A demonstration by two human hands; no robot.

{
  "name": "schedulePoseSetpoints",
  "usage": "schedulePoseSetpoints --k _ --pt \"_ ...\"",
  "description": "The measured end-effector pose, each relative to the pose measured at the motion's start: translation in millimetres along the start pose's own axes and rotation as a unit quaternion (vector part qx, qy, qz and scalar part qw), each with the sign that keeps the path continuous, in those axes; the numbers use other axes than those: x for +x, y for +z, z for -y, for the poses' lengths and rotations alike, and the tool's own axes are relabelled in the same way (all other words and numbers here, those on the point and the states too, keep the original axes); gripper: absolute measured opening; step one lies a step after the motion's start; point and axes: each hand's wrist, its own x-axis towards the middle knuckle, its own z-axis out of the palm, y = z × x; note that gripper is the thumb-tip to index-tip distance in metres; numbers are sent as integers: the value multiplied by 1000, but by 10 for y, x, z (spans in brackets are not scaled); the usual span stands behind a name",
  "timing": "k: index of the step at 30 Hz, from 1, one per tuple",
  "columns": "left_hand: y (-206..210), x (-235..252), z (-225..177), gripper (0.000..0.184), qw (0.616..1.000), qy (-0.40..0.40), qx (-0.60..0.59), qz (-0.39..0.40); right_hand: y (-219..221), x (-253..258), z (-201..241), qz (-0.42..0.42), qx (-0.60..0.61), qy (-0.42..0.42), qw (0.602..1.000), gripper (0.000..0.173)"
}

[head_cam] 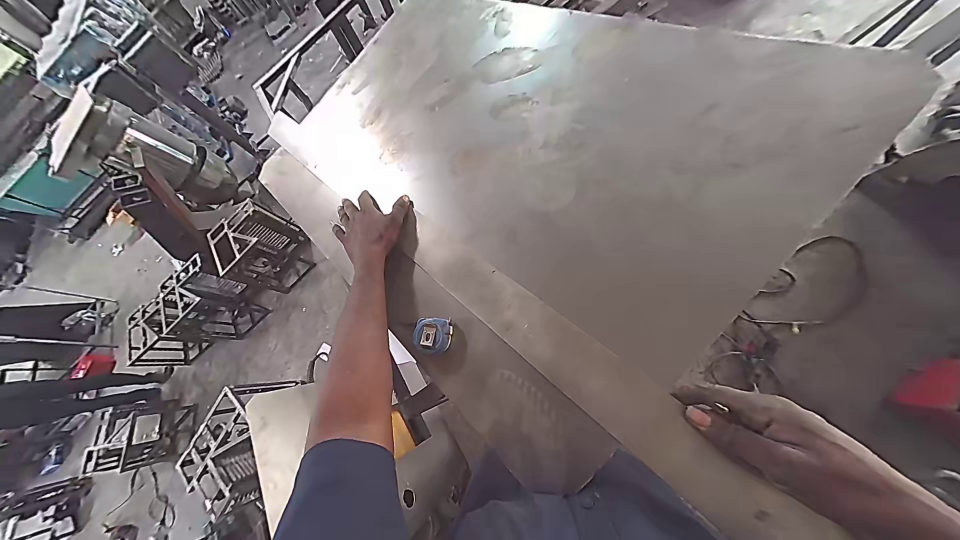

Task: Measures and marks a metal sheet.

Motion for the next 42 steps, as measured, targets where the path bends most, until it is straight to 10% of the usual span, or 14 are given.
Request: schedulePoseSetpoints --k 42 --pt "20 46 25 109 1000 2 -3 12 39 39 -126 -6 3 -66 998 36"
